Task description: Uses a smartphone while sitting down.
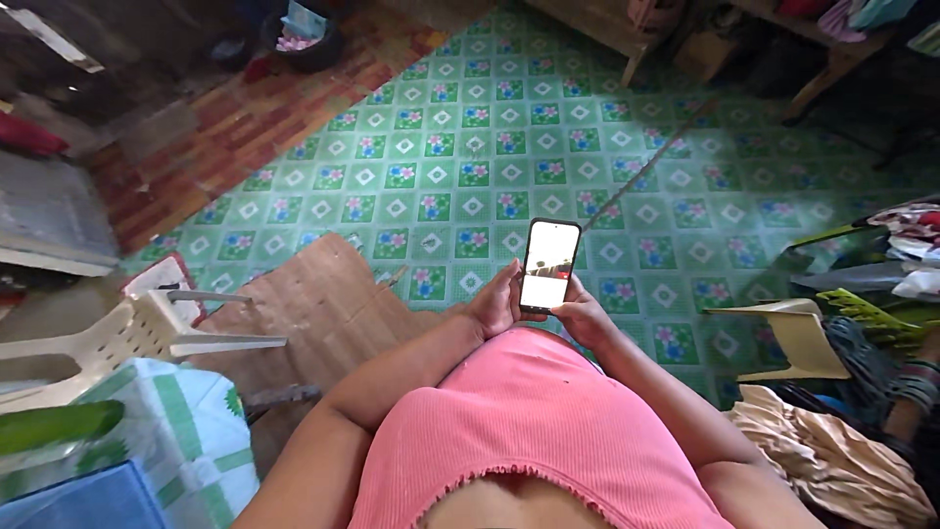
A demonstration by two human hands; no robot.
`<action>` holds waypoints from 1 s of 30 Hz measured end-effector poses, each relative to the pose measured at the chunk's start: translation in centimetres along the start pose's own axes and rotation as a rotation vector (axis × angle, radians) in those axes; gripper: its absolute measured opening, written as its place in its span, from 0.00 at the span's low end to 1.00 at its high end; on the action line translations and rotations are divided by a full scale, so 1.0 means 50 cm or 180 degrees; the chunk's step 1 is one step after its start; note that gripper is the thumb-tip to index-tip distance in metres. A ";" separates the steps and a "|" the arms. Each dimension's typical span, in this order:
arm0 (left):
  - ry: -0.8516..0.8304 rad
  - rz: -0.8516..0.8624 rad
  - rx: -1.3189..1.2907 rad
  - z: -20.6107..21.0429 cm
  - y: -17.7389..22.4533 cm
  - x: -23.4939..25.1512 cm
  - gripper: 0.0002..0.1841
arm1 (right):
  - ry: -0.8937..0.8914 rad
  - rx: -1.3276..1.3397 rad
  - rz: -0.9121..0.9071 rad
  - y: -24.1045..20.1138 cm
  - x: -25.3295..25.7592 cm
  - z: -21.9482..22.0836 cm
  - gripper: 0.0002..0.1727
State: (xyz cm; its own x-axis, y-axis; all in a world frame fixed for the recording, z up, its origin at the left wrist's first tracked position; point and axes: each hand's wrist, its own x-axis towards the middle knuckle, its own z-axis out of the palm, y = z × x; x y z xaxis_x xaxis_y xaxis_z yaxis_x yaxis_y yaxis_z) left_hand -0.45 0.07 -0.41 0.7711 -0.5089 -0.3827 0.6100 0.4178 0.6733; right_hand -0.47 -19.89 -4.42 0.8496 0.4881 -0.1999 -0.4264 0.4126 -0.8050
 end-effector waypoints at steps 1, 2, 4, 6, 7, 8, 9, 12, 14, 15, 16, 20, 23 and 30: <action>-0.0002 0.0001 -0.0002 0.000 0.000 0.000 0.36 | -0.0002 -0.0010 -0.0010 0.001 0.000 -0.001 0.44; 0.0004 0.0005 -0.0003 0.001 -0.001 0.001 0.36 | -0.0008 -0.0022 -0.0025 0.001 0.000 -0.002 0.45; 0.0008 0.0012 0.0002 0.001 -0.002 0.001 0.35 | -0.0037 -0.0056 -0.0065 0.003 0.000 -0.003 0.46; 0.0004 0.0002 -0.0004 0.001 -0.002 0.001 0.35 | -0.0046 -0.0052 -0.0086 0.004 0.000 -0.004 0.47; 0.0000 -0.0002 -0.0011 0.001 -0.002 0.001 0.36 | -0.0049 -0.0042 -0.0081 0.004 -0.001 -0.004 0.47; -0.0014 -0.0003 -0.0012 0.001 -0.002 0.000 0.36 | -0.0047 -0.0025 -0.0080 0.004 -0.001 -0.004 0.48; -0.0032 0.0001 -0.0008 0.001 -0.003 0.000 0.36 | -0.0052 -0.0016 -0.0088 0.005 -0.001 -0.004 0.49; -0.0082 0.0019 0.0015 0.000 -0.003 0.000 0.36 | -0.0056 -0.0087 -0.0134 0.008 -0.001 -0.005 0.49; -0.0089 0.0028 0.0013 -0.002 -0.005 0.001 0.36 | -0.0024 -0.0090 -0.0128 0.008 -0.002 -0.002 0.49; -0.0072 0.0029 0.0004 -0.002 -0.005 0.001 0.36 | -0.0029 -0.0083 -0.0130 0.007 -0.002 -0.001 0.49; -0.0062 0.0029 0.0000 -0.002 -0.005 0.000 0.36 | -0.0051 -0.0076 -0.0143 0.007 -0.002 0.000 0.49; -0.0066 0.0021 0.0002 -0.003 -0.003 0.000 0.36 | -0.0095 -0.0054 -0.0150 0.008 0.000 -0.001 0.49; -0.0070 0.0027 -0.0011 -0.004 -0.003 -0.002 0.36 | -0.0106 -0.0059 -0.0158 0.008 0.000 0.002 0.48; -0.0126 0.0043 -0.0009 -0.005 0.001 -0.003 0.36 | -0.0172 0.0017 -0.0170 0.009 0.003 0.001 0.48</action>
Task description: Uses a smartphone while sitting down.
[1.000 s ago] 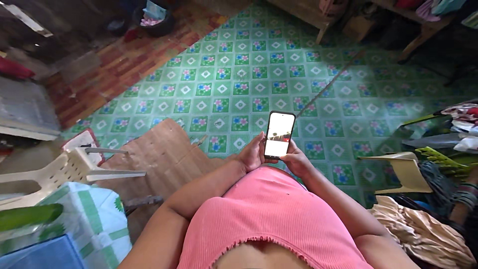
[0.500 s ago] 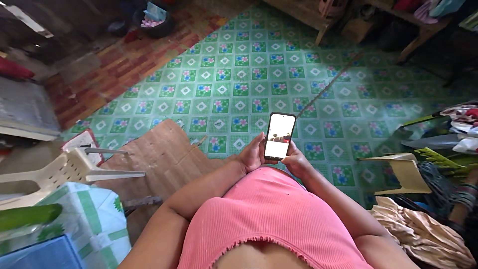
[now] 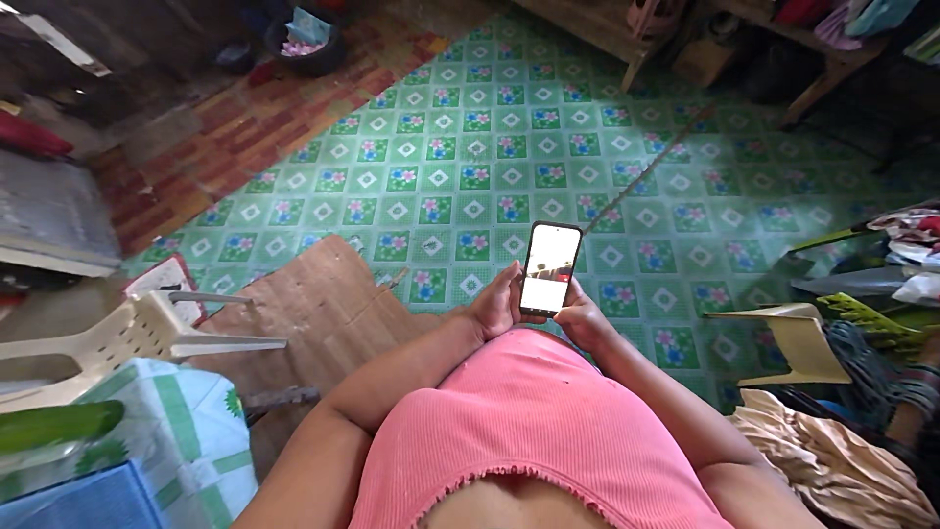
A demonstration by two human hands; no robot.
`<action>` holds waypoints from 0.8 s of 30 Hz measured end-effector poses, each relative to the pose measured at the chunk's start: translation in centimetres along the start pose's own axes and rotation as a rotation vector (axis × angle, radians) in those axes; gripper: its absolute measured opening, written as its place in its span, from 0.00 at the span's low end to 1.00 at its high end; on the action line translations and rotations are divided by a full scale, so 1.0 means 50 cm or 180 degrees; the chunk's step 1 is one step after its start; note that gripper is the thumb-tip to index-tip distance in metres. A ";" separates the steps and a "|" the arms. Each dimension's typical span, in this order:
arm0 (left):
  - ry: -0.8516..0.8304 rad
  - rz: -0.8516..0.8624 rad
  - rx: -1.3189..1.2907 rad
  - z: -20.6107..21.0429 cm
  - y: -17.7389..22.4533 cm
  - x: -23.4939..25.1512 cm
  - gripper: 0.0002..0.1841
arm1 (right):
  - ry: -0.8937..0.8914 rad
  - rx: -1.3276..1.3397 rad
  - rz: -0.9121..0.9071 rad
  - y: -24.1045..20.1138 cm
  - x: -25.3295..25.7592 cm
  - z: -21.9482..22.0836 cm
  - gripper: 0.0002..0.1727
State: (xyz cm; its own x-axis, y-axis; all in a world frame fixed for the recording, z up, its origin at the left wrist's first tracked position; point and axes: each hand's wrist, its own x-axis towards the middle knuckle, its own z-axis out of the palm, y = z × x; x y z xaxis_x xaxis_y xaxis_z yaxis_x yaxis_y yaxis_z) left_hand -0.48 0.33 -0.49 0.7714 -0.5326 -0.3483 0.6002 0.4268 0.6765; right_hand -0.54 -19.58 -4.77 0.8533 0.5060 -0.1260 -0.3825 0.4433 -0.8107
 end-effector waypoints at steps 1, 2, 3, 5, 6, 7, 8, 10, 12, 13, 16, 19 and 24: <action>0.0002 0.0001 0.0011 0.000 0.000 0.000 0.36 | 0.0005 0.0008 0.0003 0.000 0.000 0.000 0.48; 0.0008 0.0002 0.0025 0.000 0.000 0.000 0.36 | 0.0008 0.0001 0.0003 0.000 0.000 0.000 0.48; 0.0017 0.0005 0.0039 -0.001 0.000 0.001 0.36 | 0.0004 -0.0004 -0.0006 0.000 0.000 -0.001 0.49; 0.0033 0.0003 0.0046 0.000 -0.001 0.001 0.36 | 0.0017 -0.0012 -0.0007 0.000 -0.001 0.000 0.49; 0.0035 -0.0002 0.0034 0.000 -0.001 0.001 0.36 | 0.0029 -0.0012 -0.0002 0.000 -0.001 0.000 0.50; 0.0029 -0.0008 0.0024 0.000 -0.001 0.002 0.36 | 0.0034 -0.0013 0.0003 0.001 0.000 -0.001 0.50; 0.0025 -0.0007 0.0024 0.000 -0.001 0.003 0.36 | 0.0043 -0.0013 0.0003 0.001 0.000 -0.001 0.50; 0.0007 0.0000 0.0047 -0.001 -0.002 0.003 0.36 | 0.0050 -0.0020 -0.0002 0.001 0.000 0.000 0.49; -0.0008 -0.0003 0.0074 -0.001 -0.002 0.004 0.37 | 0.0049 -0.0031 -0.0004 0.001 0.000 -0.002 0.48; -0.0012 -0.0003 0.0088 0.000 -0.002 0.005 0.37 | 0.0058 -0.0027 -0.0002 0.001 0.000 -0.002 0.48; -0.0009 0.0007 0.0100 -0.001 -0.003 0.005 0.37 | 0.0096 -0.0008 0.0034 0.002 0.001 -0.003 0.50; -0.0009 0.0017 0.0100 -0.001 -0.003 0.005 0.37 | 0.0081 0.0011 0.0032 0.004 0.002 -0.005 0.50; 0.0054 0.0002 0.0076 0.002 -0.001 0.004 0.37 | -0.0023 0.0027 -0.0013 0.006 0.002 -0.010 0.50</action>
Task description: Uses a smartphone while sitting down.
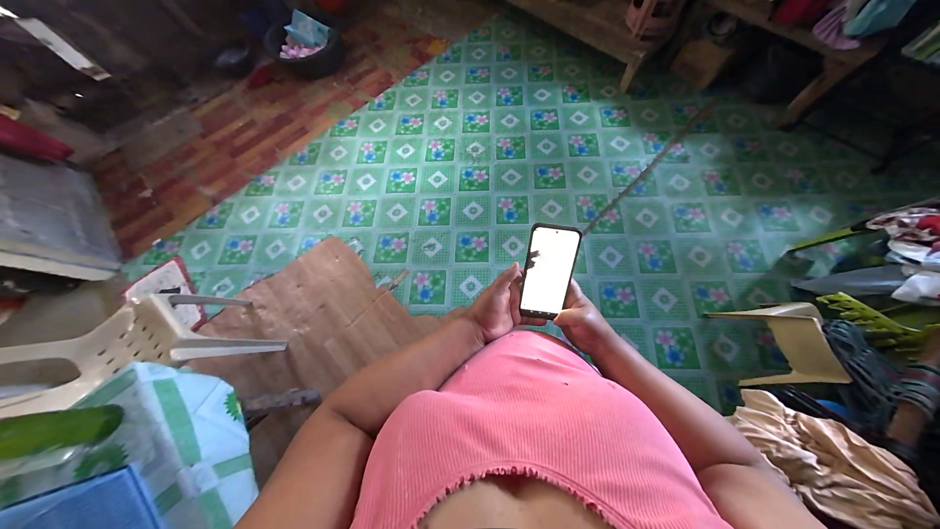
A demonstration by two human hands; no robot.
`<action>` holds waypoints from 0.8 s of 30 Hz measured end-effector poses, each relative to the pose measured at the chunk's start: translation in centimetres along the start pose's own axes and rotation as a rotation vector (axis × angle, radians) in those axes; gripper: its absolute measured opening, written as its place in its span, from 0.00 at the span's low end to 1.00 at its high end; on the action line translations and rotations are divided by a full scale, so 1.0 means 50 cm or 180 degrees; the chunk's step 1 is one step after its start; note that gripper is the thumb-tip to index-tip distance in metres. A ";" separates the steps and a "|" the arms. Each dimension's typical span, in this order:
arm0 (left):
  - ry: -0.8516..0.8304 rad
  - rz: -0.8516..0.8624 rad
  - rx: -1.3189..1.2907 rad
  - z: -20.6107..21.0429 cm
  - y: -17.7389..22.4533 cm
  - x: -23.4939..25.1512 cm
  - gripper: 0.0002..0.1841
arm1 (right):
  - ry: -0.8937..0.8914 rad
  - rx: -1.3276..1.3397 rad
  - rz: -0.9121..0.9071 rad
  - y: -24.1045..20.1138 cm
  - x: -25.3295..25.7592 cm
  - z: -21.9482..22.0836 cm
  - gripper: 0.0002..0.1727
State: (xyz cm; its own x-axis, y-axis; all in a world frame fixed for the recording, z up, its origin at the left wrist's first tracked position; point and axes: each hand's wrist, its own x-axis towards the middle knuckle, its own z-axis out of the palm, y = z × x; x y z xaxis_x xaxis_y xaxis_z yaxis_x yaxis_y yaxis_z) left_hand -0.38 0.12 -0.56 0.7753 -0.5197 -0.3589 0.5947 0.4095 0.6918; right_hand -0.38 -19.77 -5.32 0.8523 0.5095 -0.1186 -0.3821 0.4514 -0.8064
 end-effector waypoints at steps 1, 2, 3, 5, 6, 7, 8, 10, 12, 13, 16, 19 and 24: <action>-0.0002 -0.0007 -0.0003 0.001 0.001 0.000 0.37 | -0.0003 0.0003 0.0002 -0.001 0.000 0.001 0.50; 0.0003 -0.0012 -0.0007 0.002 0.001 0.000 0.37 | -0.0009 -0.0004 0.0000 -0.002 0.000 0.001 0.51; -0.0005 -0.0013 -0.0002 0.002 0.001 0.000 0.37 | -0.0007 -0.0007 -0.0003 -0.003 -0.001 0.001 0.51; -0.0058 -0.0008 0.0018 -0.001 0.000 0.001 0.37 | 0.0014 -0.0014 -0.0006 -0.004 -0.001 0.004 0.52; -0.0062 -0.0015 0.0026 0.000 0.000 0.001 0.37 | 0.0020 -0.0011 -0.0003 -0.004 -0.002 0.004 0.52; -0.0047 -0.0023 0.0025 0.001 0.001 0.001 0.37 | 0.0018 -0.0004 -0.0001 -0.005 -0.003 0.005 0.52; -0.0044 -0.0026 0.0020 0.002 0.001 0.001 0.37 | -0.0001 0.0007 -0.0006 -0.006 -0.003 0.005 0.51; -0.0065 -0.0024 -0.0005 0.001 0.001 0.003 0.37 | -0.0065 0.0043 -0.0023 -0.006 -0.004 0.003 0.51; -0.0088 -0.0030 -0.0043 -0.001 -0.001 0.004 0.37 | -0.0118 0.0051 0.0019 -0.007 -0.004 0.000 0.52; -0.0098 -0.0028 -0.0061 -0.002 -0.002 0.004 0.37 | -0.0126 0.0054 0.0051 -0.008 -0.005 0.000 0.52; -0.0053 -0.0048 -0.0075 0.001 -0.001 0.003 0.37 | -0.0071 0.0046 0.0118 -0.015 -0.008 0.005 0.51; -0.0015 -0.0050 -0.0064 0.003 -0.001 0.002 0.37 | -0.0044 0.0021 0.0102 -0.015 -0.009 0.009 0.51; -0.0008 -0.0036 -0.0078 0.002 -0.002 0.002 0.37 | -0.0079 0.0027 0.0079 -0.014 -0.008 0.008 0.50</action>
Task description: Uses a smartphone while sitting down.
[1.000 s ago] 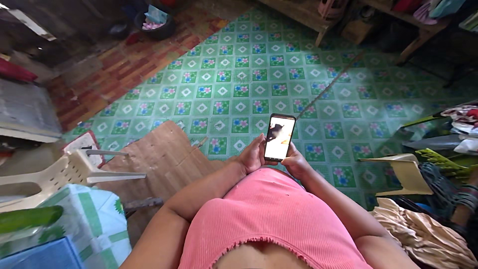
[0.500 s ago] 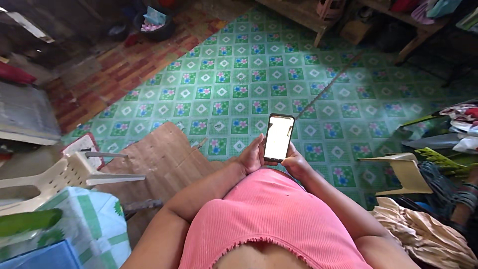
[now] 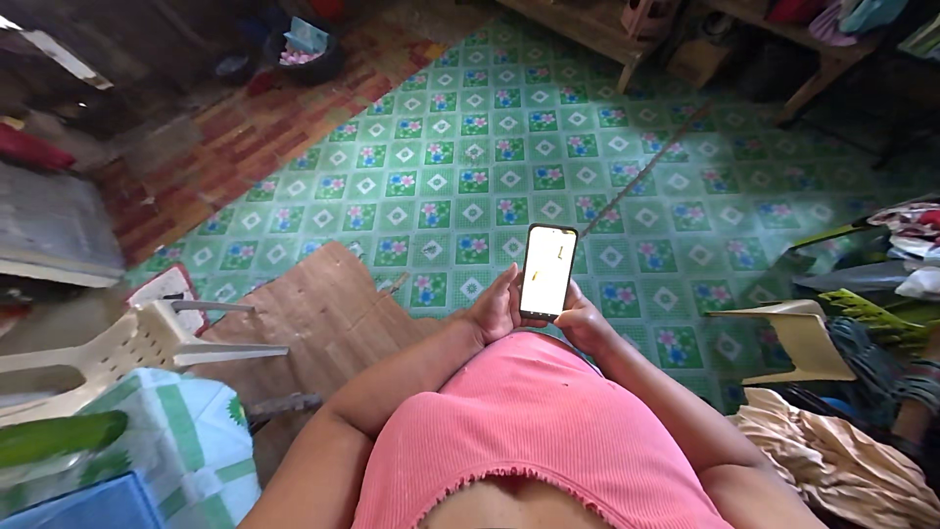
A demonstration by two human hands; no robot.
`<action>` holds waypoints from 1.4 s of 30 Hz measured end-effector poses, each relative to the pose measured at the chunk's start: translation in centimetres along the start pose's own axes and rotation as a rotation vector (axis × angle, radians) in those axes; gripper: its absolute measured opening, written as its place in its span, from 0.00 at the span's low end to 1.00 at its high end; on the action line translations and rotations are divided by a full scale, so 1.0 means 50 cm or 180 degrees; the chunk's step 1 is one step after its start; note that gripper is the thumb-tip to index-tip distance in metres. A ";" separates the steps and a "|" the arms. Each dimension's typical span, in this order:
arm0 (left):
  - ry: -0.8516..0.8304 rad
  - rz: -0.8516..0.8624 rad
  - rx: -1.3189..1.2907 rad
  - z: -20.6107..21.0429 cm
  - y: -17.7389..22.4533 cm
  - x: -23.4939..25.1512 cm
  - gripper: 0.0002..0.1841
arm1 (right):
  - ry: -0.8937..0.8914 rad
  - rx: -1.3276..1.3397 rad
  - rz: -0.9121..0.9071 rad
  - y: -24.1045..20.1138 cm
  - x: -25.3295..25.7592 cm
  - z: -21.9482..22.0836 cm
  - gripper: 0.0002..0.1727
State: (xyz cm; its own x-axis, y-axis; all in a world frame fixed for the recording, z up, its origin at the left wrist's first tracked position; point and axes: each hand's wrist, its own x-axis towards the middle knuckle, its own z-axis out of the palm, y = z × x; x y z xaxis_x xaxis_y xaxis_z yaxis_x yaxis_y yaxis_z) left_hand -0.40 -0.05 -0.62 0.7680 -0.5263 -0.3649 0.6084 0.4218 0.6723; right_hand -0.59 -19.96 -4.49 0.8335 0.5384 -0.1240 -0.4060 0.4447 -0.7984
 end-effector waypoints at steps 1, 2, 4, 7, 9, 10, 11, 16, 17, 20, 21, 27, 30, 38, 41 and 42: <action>-0.0016 -0.0003 -0.0004 -0.001 0.000 0.000 0.37 | 0.0010 -0.0003 0.0006 0.001 0.000 -0.001 0.50; -0.0034 -0.0012 -0.0007 -0.002 0.000 0.000 0.37 | 0.0030 -0.0017 0.0014 0.002 0.001 -0.001 0.49; -0.0032 -0.0010 -0.0005 -0.002 0.001 0.000 0.37 | 0.0037 -0.0027 0.0019 0.002 0.003 -0.001 0.50; -0.0047 0.0008 0.0017 -0.004 0.003 0.000 0.37 | 0.0027 -0.0004 0.0001 0.001 0.006 0.001 0.50; -0.0069 0.0002 0.0019 -0.004 0.004 0.001 0.37 | 0.0011 -0.0003 -0.0033 0.002 0.007 0.001 0.50; -0.0083 0.0000 0.0021 -0.004 0.005 0.001 0.37 | -0.0007 0.0005 -0.0048 0.002 0.007 0.000 0.50; -0.0089 0.0003 0.0027 -0.004 0.006 0.002 0.37 | -0.0018 0.0013 -0.0057 0.001 0.008 0.000 0.50; -0.0109 0.0023 0.0058 -0.002 0.008 0.003 0.37 | 0.0042 0.0022 -0.0047 -0.001 0.008 0.000 0.49; -0.0103 0.0019 0.0064 -0.001 0.008 0.004 0.37 | 0.0047 0.0022 -0.0053 -0.002 0.008 0.001 0.49; -0.0101 -0.0007 0.0075 0.000 0.008 0.004 0.37 | 0.0056 -0.0004 -0.0069 -0.001 0.006 -0.002 0.48; -0.0107 -0.0009 0.0074 0.000 0.007 0.005 0.37 | 0.0063 -0.0012 -0.0065 -0.001 0.006 -0.002 0.48; -0.0083 0.0002 0.0091 0.002 0.005 0.004 0.37 | 0.0065 -0.0068 -0.0047 -0.002 0.004 -0.004 0.50; -0.0083 0.0010 0.0073 0.002 0.004 0.004 0.37 | 0.0076 -0.0076 -0.0050 -0.001 0.003 -0.004 0.50; -0.0001 0.0028 0.0049 0.008 0.003 -0.001 0.38 | 0.0091 -0.0042 -0.0050 0.002 0.002 -0.004 0.51; -0.0014 0.0029 0.0033 0.008 0.001 -0.002 0.38 | 0.0098 -0.0035 -0.0054 0.004 0.001 -0.004 0.51; -0.0038 0.0026 0.0037 0.007 0.001 -0.002 0.38 | 0.0104 -0.0037 -0.0055 0.004 0.000 -0.003 0.51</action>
State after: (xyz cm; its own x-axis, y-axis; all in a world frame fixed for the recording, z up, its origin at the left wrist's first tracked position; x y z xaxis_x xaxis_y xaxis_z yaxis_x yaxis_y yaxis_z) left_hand -0.51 -0.23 -0.34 0.7703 -0.5319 -0.3517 0.5998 0.4173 0.6827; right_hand -0.60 -19.97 -4.73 0.8521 0.5071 -0.1292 -0.3873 0.4451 -0.8074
